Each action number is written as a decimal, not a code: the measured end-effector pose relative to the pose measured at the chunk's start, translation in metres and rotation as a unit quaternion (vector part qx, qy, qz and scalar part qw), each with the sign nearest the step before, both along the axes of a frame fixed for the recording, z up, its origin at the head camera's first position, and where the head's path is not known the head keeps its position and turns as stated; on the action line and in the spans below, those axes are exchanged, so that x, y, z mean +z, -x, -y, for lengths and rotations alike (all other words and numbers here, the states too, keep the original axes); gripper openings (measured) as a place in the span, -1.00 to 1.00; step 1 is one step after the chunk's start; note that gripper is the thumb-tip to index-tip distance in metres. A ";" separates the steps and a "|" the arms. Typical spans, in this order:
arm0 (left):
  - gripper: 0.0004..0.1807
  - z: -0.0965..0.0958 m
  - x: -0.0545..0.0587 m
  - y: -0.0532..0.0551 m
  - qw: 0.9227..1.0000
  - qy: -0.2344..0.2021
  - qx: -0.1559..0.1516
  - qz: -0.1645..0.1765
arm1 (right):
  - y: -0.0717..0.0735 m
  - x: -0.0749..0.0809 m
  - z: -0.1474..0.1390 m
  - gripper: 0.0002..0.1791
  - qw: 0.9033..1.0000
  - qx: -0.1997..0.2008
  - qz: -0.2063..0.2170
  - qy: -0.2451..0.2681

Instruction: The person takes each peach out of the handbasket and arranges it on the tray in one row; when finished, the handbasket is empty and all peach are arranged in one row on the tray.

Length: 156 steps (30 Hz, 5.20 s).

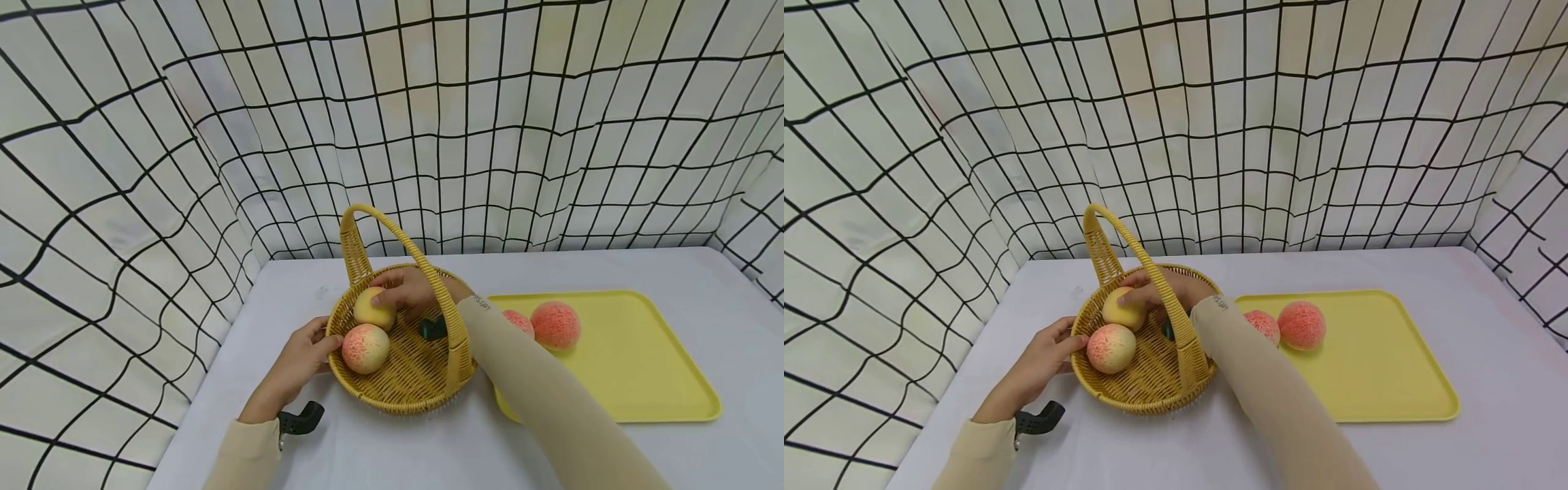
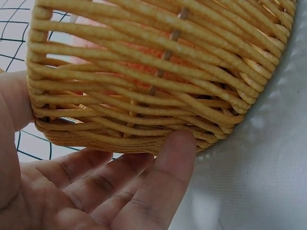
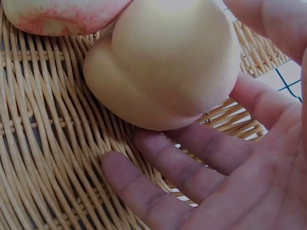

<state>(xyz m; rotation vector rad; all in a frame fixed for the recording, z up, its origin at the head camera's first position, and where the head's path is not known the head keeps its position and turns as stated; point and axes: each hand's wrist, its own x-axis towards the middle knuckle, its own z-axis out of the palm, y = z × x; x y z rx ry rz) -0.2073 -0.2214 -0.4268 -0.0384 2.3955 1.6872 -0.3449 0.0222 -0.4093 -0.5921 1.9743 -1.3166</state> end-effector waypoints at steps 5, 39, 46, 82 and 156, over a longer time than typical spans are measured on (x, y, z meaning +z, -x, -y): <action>-0.44 0.000 0.000 0.000 1.000 0.000 0.002 0.000 | 0.001 -0.003 0.003 -0.40 1.000 -0.005 0.009 0.001; -0.42 -0.002 0.001 -0.001 1.000 -0.005 0.003 -0.001 | -0.017 0.018 -0.028 -0.28 0.994 0.089 0.027 -0.058; -0.41 -0.001 0.001 0.000 1.000 -0.001 0.001 -0.001 | -0.018 0.017 -0.030 -0.20 0.991 0.101 0.019 -0.084; -0.43 -0.001 0.001 0.001 1.000 0.005 0.000 0.001 | -0.020 0.031 -0.071 -0.24 0.997 0.018 -0.078 0.014; -0.42 -0.001 -0.002 0.004 1.000 0.019 -0.006 0.008 | -0.078 0.034 -0.293 -0.28 0.969 -0.215 -0.111 0.041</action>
